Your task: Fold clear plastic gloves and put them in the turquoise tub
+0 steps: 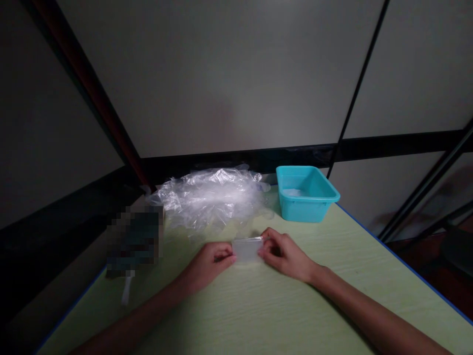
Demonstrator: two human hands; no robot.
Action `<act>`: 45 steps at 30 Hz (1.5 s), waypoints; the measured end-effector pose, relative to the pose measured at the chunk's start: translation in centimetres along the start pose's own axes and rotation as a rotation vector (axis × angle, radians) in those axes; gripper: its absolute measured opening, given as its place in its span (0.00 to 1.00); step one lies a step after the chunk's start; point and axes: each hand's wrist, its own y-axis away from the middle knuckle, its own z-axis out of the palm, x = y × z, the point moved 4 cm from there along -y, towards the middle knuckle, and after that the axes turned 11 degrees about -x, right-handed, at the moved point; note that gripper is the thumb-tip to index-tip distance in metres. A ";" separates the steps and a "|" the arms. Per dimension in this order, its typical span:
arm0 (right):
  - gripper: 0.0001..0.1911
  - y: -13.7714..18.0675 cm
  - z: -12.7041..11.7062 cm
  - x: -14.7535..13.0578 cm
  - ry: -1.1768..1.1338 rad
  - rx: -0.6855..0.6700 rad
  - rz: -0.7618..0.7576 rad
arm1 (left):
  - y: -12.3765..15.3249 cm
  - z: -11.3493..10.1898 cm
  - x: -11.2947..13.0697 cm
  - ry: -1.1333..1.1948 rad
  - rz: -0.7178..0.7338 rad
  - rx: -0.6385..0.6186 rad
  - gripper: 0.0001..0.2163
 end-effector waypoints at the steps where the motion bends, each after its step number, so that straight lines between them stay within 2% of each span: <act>1: 0.09 -0.4 0.0 0.4 -0.104 0.022 0.029 | -0.3 -0.1 -0.1 0.033 -0.012 -0.013 0.03; 2: 0.11 -0.8 0.1 0.8 -0.196 0.043 0.059 | -0.6 -0.3 -0.2 0.063 -0.025 -0.021 0.01; 5: 0.14 -1.9 0.1 1.5 -0.319 0.095 0.140 | -1.3 -0.9 -0.4 0.129 -0.068 -0.012 0.10; 13: 0.14 -2.6 0.2 2.0 -0.255 0.205 0.201 | -1.3 -1.0 -1.1 0.175 -0.105 0.096 0.24; 17: 0.14 -2.5 0.3 2.4 -0.242 0.233 0.200 | -1.1 -0.8 -1.0 0.141 -0.086 0.113 0.30; 21: 0.14 -2.0 0.2 1.8 -0.235 0.231 0.201 | -1.2 -0.8 -1.0 0.115 -0.070 0.109 0.32; 23: 0.13 -1.6 -0.1 1.0 -0.161 0.280 0.215 | -1.3 -0.9 -1.0 0.110 -0.064 0.102 0.32; 26: 0.10 -0.8 -0.7 -0.9 0.148 0.400 0.183 | -1.3 -0.9 -1.1 0.105 -0.057 0.091 0.32; 28: 0.13 -0.6 -0.3 -2.2 0.378 0.366 0.096 | -1.3 -0.9 -1.1 0.102 -0.055 0.082 0.31; 30: 0.22 -0.8 0.8 -2.8 0.558 0.250 0.008 | -1.4 -0.8 -1.2 0.098 -0.055 0.074 0.30; 32: 0.31 -1.0 2.1 -2.6 0.703 0.127 -0.034 | -1.4 -0.8 -1.3 0.093 -0.058 0.069 0.30; 34: 0.36 -1.2 3.1 -2.0 0.799 0.041 -0.026 | -1.5 -0.9 -1.3 0.087 -0.058 0.064 0.30; 37: 0.37 -1.4 3.8 -1.2 0.856 -0.026 0.017 | -1.5 -1.0 -1.3 0.079 -0.058 0.058 0.29; 41: 0.38 -1.5 3.8 -1.1 0.875 -0.041 0.040 | -1.6 -1.3 -1.3 0.059 -0.069 0.056 0.28; 45: 0.38 -1.4 3.8 -1.4 0.886 -0.022 0.028 | -1.0 -1.1 -1.0 -0.016 -0.067 0.135 0.24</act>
